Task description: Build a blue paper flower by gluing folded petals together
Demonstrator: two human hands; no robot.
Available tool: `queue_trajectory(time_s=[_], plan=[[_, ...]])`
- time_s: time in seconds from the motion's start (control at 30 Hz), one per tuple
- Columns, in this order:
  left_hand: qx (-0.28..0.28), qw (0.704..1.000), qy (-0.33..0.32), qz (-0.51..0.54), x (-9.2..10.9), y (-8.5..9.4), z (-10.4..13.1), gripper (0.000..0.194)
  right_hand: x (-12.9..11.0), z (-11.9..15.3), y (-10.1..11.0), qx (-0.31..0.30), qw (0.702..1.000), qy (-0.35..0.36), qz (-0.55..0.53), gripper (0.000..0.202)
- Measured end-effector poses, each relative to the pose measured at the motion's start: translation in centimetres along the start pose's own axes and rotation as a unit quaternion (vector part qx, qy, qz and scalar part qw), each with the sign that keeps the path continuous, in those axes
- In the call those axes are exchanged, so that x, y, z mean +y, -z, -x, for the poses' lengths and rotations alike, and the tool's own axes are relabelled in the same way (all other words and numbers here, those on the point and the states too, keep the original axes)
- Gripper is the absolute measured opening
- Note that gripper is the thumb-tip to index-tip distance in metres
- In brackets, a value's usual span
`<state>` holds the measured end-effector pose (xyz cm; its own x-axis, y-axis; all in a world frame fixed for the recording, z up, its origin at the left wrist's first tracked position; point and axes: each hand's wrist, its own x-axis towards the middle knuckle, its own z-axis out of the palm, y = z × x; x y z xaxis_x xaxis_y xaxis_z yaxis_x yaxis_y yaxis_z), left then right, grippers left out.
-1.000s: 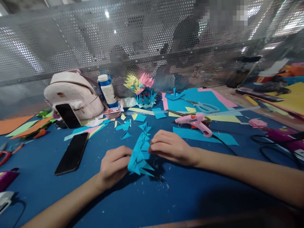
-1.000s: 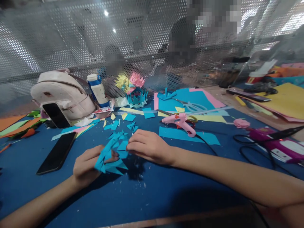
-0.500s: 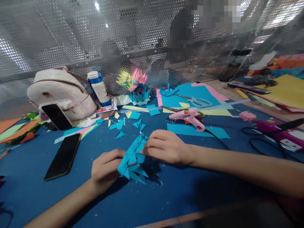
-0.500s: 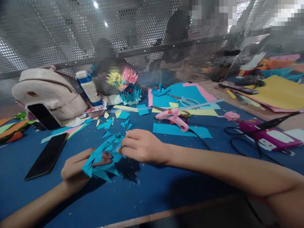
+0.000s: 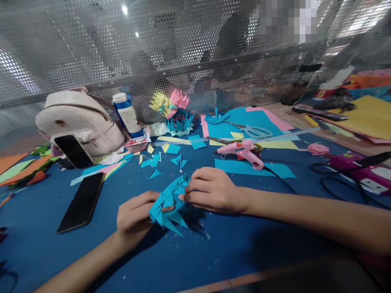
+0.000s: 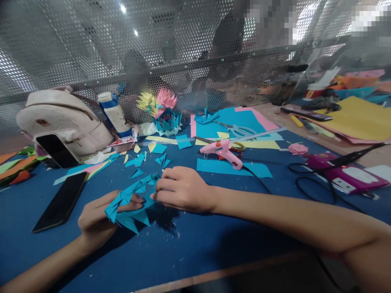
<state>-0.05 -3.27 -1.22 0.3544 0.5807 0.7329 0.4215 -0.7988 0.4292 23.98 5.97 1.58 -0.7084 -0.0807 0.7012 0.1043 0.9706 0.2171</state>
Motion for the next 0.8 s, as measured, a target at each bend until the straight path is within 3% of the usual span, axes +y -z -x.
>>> queue_trajectory(time_s=[0.23, 0.37, 0.57, 0.7, 0.8], plan=[[0.002, 1.000, -0.016, -0.009, 0.1, 0.1, -0.2, 0.019, -0.1, 0.2, -0.3, -0.001, 1.000, -0.004, 0.014, 0.023], [-0.019, 0.995, -0.050, -0.088, 1.0, 0.6, -1.1, 0.021, -0.1, 0.2, -0.4, 0.009, 1.000, -0.005, 0.027, 0.023], [-0.087, 0.953, -0.194, -0.214, 0.8, 1.7, -1.8, 0.024, 0.0, 0.5, -0.7, -0.049, 0.998, 0.000, 0.036, 0.026], [-0.099, 0.928, -0.235, -0.273, 0.0, 1.5, -1.1, 0.026, 0.2, 0.7, -0.7, -0.051, 0.999, -0.014, -0.011, 0.039], [-0.106, 0.914, -0.249, -0.302, -0.1, 1.2, -0.9, 0.025, 0.5, 0.7, -0.7, -0.031, 0.990, -0.074, -0.112, 0.029]])
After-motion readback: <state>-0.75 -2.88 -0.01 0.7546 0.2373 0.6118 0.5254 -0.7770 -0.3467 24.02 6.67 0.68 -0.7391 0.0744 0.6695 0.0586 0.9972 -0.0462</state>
